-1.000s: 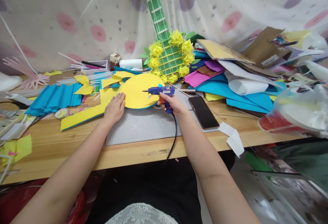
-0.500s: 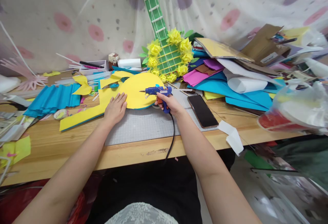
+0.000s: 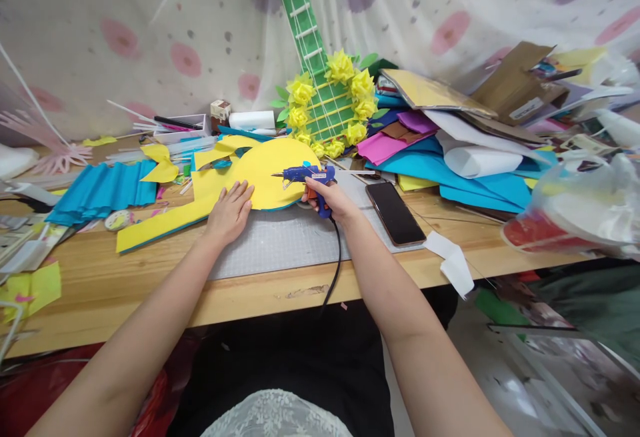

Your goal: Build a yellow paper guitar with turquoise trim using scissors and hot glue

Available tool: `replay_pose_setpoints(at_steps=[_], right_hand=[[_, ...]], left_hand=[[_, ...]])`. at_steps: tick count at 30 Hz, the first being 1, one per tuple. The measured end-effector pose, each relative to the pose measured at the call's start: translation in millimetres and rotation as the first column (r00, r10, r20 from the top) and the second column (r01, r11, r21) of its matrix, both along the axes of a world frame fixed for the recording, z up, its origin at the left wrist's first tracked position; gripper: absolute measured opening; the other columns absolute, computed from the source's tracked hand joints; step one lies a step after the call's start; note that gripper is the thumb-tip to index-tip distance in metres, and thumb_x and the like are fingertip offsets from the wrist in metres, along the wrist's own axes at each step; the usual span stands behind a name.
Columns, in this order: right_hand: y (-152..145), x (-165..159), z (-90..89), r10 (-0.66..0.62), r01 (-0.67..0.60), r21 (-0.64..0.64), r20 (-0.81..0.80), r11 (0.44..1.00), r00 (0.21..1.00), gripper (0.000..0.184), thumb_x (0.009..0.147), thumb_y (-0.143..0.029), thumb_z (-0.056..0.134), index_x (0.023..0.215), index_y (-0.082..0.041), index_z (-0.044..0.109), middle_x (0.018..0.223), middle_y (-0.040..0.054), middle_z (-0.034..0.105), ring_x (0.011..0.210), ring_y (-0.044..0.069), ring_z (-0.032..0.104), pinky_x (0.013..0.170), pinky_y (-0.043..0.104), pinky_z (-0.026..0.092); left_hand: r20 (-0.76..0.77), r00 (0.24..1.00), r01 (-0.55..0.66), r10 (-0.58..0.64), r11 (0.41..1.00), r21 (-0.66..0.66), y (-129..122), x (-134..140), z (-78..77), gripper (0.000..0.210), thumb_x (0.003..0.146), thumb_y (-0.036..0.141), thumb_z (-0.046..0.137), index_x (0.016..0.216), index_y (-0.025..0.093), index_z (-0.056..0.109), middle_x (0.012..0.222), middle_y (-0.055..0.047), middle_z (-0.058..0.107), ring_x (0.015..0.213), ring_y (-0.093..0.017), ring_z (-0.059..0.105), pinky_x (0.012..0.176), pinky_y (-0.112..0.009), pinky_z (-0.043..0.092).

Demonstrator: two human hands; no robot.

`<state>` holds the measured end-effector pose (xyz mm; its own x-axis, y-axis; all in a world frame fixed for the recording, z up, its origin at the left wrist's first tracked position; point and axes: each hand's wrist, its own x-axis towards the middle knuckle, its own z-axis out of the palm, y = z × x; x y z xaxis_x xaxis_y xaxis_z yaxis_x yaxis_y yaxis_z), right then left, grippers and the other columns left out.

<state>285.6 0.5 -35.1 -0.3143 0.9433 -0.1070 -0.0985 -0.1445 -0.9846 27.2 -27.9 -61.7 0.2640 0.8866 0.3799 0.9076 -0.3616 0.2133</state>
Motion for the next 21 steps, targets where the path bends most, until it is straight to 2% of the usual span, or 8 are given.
replay_pose_setpoints(at_steps=[9,18,21], right_hand=[[-0.8,0.3,1.7,0.004,-0.004,-0.009,-0.014,1.0,1.0,0.042,0.065,-0.057,0.066,0.067,-0.016,0.055,0.061,0.0,0.061,0.043,0.006,0.044,0.036,0.018,0.032],[-0.3,0.6,-1.3,-0.011,0.011,0.012,0.011,1.0,1.0,0.042,0.065,-0.057,0.065,0.068,-0.016,0.055,0.062,0.0017,0.062,0.044,0.006,0.045,0.038,0.019,0.034],[0.3,1.2,-2.6,-0.011,0.011,0.014,0.019,1.0,1.0,0.042,0.066,-0.058,0.065,0.068,-0.017,0.056,0.062,0.002,0.062,0.044,0.007,0.045,0.038,0.019,0.034]], left_hand=[[0.063,0.988,0.143,-0.142,0.99,-0.003,-4.8,-5.1,1.6,0.043,0.092,0.031,0.031,0.129,0.019,0.049,0.139,-0.009,0.044,0.135,-0.022,0.03,0.111,-0.05,0.022],[0.266,0.921,0.291,-0.284,0.957,0.011,-8.9,-5.5,5.6,0.041,0.08,0.019,0.036,0.115,0.018,0.056,0.128,-0.01,0.056,0.125,-0.02,0.046,0.108,-0.048,0.03],[0.374,0.866,0.343,-0.332,0.939,0.038,-14.6,-3.0,6.3,0.034,0.075,0.017,0.04,0.107,0.019,0.053,0.118,-0.011,0.062,0.119,-0.021,0.052,0.105,-0.047,0.035]])
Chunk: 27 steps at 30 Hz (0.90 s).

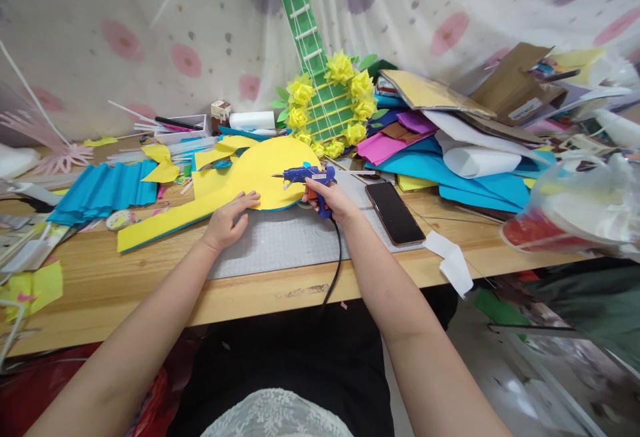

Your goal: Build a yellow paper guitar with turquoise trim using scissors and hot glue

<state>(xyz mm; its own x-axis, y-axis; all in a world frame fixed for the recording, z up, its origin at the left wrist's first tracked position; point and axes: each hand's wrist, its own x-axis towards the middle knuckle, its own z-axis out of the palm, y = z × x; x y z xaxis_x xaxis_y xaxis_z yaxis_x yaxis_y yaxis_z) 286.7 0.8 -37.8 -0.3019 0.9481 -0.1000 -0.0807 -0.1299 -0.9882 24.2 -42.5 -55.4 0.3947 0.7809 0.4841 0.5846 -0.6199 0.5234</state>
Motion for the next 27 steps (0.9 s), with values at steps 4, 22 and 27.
replay_pose_setpoints(at_steps=[4,22,27], right_hand=[[0.4,0.7,-0.9,0.003,-0.003,-0.003,-0.021,1.0,1.0,0.041,0.066,-0.057,0.066,0.066,-0.016,0.056,0.062,0.0014,0.062,0.043,0.006,0.045,0.038,0.019,0.034],[-4.9,-2.3,4.0,-0.017,0.018,0.01,-0.079,1.0,0.997,0.042,0.062,-0.056,0.07,0.064,-0.016,0.056,0.058,0.0007,0.061,0.043,0.006,0.045,0.038,0.019,0.035],[-4.8,-3.1,4.3,-0.011,0.012,0.01,-0.085,1.0,0.996,0.041,0.063,-0.055,0.07,0.063,-0.016,0.057,0.058,0.0011,0.061,0.042,0.006,0.045,0.038,0.019,0.036]], left_hand=[[0.361,0.933,-0.003,-0.004,1.0,0.019,-5.5,7.1,1.9,0.019,0.079,0.022,0.044,0.097,0.022,0.04,0.075,0.0,0.064,0.084,-0.017,0.067,0.095,-0.044,0.045],[0.18,0.867,-0.483,0.465,0.873,0.07,6.1,4.4,-0.2,0.03,0.091,0.041,0.035,0.069,0.022,0.044,0.07,-0.003,0.061,0.073,-0.017,0.059,0.07,-0.031,0.045],[0.128,0.977,-0.189,0.171,0.97,0.152,4.7,9.7,-5.9,0.015,0.091,0.034,0.035,0.095,0.021,0.042,0.109,-0.01,0.06,0.108,-0.019,0.057,0.101,-0.042,0.038]])
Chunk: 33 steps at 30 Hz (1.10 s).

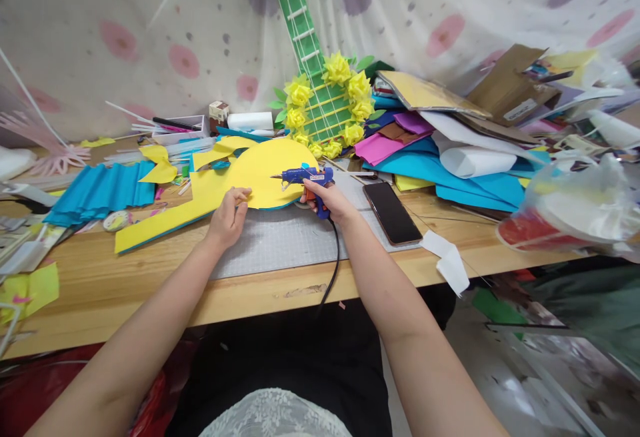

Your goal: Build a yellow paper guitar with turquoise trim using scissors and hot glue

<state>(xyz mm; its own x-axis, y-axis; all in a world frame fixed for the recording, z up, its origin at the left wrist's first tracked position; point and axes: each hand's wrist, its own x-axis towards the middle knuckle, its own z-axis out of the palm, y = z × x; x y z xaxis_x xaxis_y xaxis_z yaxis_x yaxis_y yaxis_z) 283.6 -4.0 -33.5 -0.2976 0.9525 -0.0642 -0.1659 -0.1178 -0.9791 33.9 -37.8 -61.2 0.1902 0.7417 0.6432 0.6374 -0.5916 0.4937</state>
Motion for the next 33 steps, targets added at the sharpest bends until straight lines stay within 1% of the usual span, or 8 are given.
replay_pose_setpoints(at_steps=[4,9,16,18,22,25,28,33], right_hand=[[0.7,0.1,-1.6,0.005,-0.005,0.012,0.003,1.0,1.0,0.041,0.063,-0.055,0.069,0.063,-0.016,0.057,0.058,0.0009,0.061,0.042,0.006,0.045,0.037,0.019,0.036],[0.7,0.8,-2.7,0.011,-0.011,0.007,0.009,1.0,1.0,0.041,0.064,-0.055,0.069,0.065,-0.016,0.057,0.059,0.0012,0.062,0.041,0.005,0.045,0.037,0.018,0.035],[0.3,-0.4,-1.4,0.0,0.0,-0.014,-0.005,1.0,1.0,0.042,0.061,-0.054,0.072,0.065,-0.016,0.057,0.058,0.0012,0.061,0.042,0.006,0.045,0.037,0.019,0.036],[0.8,0.0,-2.1,0.001,-0.001,-0.014,0.0,1.0,1.0,0.041,0.062,-0.054,0.071,0.064,-0.016,0.057,0.059,0.0014,0.062,0.042,0.006,0.045,0.037,0.019,0.036],[1.6,0.9,-3.4,0.004,-0.003,-0.01,0.011,1.0,1.0,0.04,0.062,-0.054,0.071,0.063,-0.015,0.06,0.06,0.0021,0.062,0.042,0.006,0.045,0.036,0.019,0.035],[0.9,0.7,-2.6,0.004,-0.004,-0.006,0.006,1.0,1.0,0.04,0.062,-0.054,0.071,0.062,-0.015,0.06,0.06,0.0017,0.062,0.042,0.006,0.045,0.036,0.019,0.035],[-0.4,0.0,-1.2,0.002,-0.002,-0.004,0.019,1.0,1.0,0.041,0.062,-0.054,0.071,0.06,-0.015,0.059,0.059,0.0013,0.061,0.041,0.005,0.045,0.035,0.019,0.034],[-1.4,-0.3,-1.7,-0.001,0.001,-0.007,0.039,1.0,0.999,0.042,0.062,-0.055,0.07,0.06,-0.014,0.059,0.058,0.0011,0.061,0.041,0.005,0.044,0.035,0.019,0.033]], left_hand=[[0.025,0.981,0.194,-0.194,0.981,0.013,-5.9,2.8,0.0,0.015,0.09,0.024,0.037,0.104,0.021,0.038,0.103,-0.006,0.062,0.097,-0.016,0.064,0.107,-0.045,0.033],[0.1,0.966,0.237,-0.239,0.971,0.04,-7.8,1.3,1.0,0.017,0.087,0.018,0.038,0.104,0.02,0.039,0.092,-0.003,0.065,0.088,-0.015,0.067,0.101,-0.043,0.041],[0.072,0.945,0.315,-0.318,0.948,0.053,-10.9,4.7,2.0,0.018,0.083,0.018,0.043,0.101,0.021,0.041,0.078,0.001,0.062,0.071,-0.013,0.065,0.094,-0.042,0.045],[0.089,0.962,0.246,-0.258,0.961,0.124,-9.8,5.5,3.9,0.016,0.083,0.017,0.043,0.098,0.021,0.043,0.078,0.0,0.059,0.066,-0.012,0.061,0.087,-0.039,0.048],[0.15,0.984,-0.125,0.091,0.965,0.232,-2.6,-1.4,9.1,0.006,0.081,0.022,0.052,0.086,0.019,0.051,0.078,-0.004,0.056,0.071,-0.014,0.056,0.07,-0.03,0.047],[0.168,0.949,-0.283,0.266,0.955,0.089,0.7,-11.7,11.7,0.013,0.081,0.03,0.055,0.075,0.019,0.053,0.067,0.0,0.054,0.061,-0.012,0.051,0.06,-0.025,0.042],[0.169,0.914,-0.36,0.37,0.929,-0.086,0.3,-19.8,13.0,0.017,0.081,0.033,0.055,0.071,0.02,0.053,0.057,0.003,0.049,0.053,-0.01,0.046,0.055,-0.023,0.038],[0.014,0.923,-0.371,0.385,0.898,-0.236,0.2,-24.7,18.5,0.021,0.076,0.037,0.06,0.065,0.02,0.054,0.05,0.005,0.046,0.049,-0.011,0.044,0.052,-0.023,0.033]])
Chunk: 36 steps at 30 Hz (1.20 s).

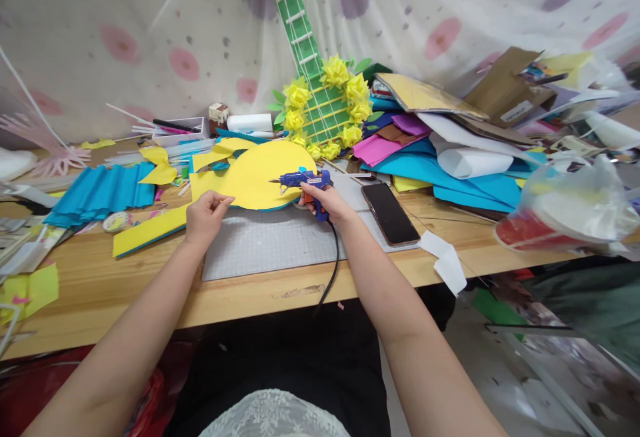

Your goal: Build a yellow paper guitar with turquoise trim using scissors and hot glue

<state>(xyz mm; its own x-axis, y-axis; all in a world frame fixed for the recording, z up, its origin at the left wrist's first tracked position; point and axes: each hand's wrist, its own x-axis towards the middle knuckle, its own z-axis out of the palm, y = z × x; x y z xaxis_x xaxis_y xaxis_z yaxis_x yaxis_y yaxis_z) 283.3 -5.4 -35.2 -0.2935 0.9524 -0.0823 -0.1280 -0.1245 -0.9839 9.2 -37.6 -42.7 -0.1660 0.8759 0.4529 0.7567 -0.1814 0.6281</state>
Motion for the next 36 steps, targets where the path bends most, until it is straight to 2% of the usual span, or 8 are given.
replay_pose_setpoints(at_steps=[4,9,12,16,20,27,32,36], right_hand=[[0.1,-0.3,-0.4,0.001,-0.001,-0.009,-0.003,1.0,1.0,0.042,0.061,-0.055,0.07,0.061,-0.015,0.059,0.059,0.0012,0.061,0.041,0.005,0.044,0.035,0.019,0.033],[-1.2,-0.1,1.5,0.011,-0.011,0.003,0.008,1.0,1.0,0.043,0.061,-0.056,0.07,0.059,-0.015,0.059,0.058,0.0023,0.061,0.042,0.006,0.044,0.035,0.019,0.034],[-2.4,0.6,2.2,0.01,-0.01,0.008,0.019,1.0,1.0,0.041,0.062,-0.056,0.069,0.06,-0.016,0.059,0.058,0.0021,0.061,0.042,0.006,0.043,0.036,0.019,0.034],[-3.6,0.4,2.9,0.003,-0.004,0.015,0.031,1.0,1.0,0.042,0.062,-0.056,0.068,0.061,-0.016,0.058,0.059,0.0016,0.062,0.042,0.006,0.043,0.036,0.019,0.033],[-4.2,-0.5,3.2,0.002,-0.002,0.002,0.035,1.0,0.999,0.041,0.063,-0.056,0.068,0.062,-0.016,0.058,0.059,0.0018,0.062,0.042,0.006,0.044,0.037,0.02,0.034],[-5.7,-2.7,3.4,0.008,-0.008,0.001,0.024,1.0,1.0,0.04,0.063,-0.053,0.069,0.064,-0.015,0.059,0.058,0.0014,0.061,0.042,0.006,0.046,0.037,0.02,0.034],[-7.1,-4.9,15.0,0.039,-0.044,0.054,0.102,0.998,0.994,0.04,0.065,-0.054,0.068,0.063,-0.016,0.059,0.059,0.0022,0.061,0.044,0.006,0.045,0.038,0.02,0.033],[-7.2,-6.8,38.2,0.091,-0.142,0.12,0.353,0.983,0.931,0.04,0.067,-0.053,0.068,0.058,-0.015,0.059,0.054,0.0029,0.059,0.043,0.007,0.045,0.038,0.021,0.034]], left_hand=[[-0.194,0.978,0.05,-0.071,0.992,-0.115,2.8,1.3,8.7,0.029,0.07,0.042,0.068,0.062,0.02,0.052,0.056,0.003,0.054,0.055,-0.013,0.05,0.053,-0.025,0.033],[-0.395,0.859,0.36,-0.326,0.933,0.013,11.1,4.2,14.2,0.028,0.067,0.039,0.073,0.083,0.021,0.058,0.082,-0.003,0.063,0.078,-0.019,0.058,0.066,-0.029,0.041],[-0.412,0.839,0.414,-0.357,0.908,0.057,16.0,4.3,14.4,0.015,0.076,0.034,0.064,0.077,0.021,0.06,0.082,-0.004,0.064,0.079,-0.019,0.058,0.067,-0.03,0.042],[-0.375,0.858,0.401,-0.352,0.914,0.057,15.3,5.2,14.3,0.013,0.081,0.028,0.056,0.072,0.021,0.063,0.078,-0.003,0.064,0.071,-0.016,0.057,0.063,-0.029,0.042],[-0.335,0.871,0.391,-0.36,0.92,0.029,10.4,8.3,13.6,0.013,0.075,0.033,0.063,0.077,0.02,0.063,0.08,-0.003,0.065,0.069,-0.016,0.057,0.063,-0.029,0.042],[-0.412,0.805,0.464,-0.427,0.886,-0.013,12.3,7.2,13.1,0.016,0.071,0.032,0.068,0.08,0.02,0.064,0.082,-0.004,0.064,0.077,-0.019,0.058,0.067,-0.03,0.042],[-0.269,0.889,0.38,-0.371,0.925,-0.017,13.4,7.3,14.9,0.008,0.075,0.027,0.06,0.072,0.02,0.063,0.074,-0.001,0.061,0.062,-0.013,0.052,0.058,-0.027,0.038],[-0.107,0.951,0.287,-0.29,0.957,-0.035,15.5,7.4,13.7,0.007,0.073,0.025,0.06,0.068,0.02,0.061,0.07,0.001,0.058,0.056,-0.011,0.047,0.055,-0.026,0.037]])
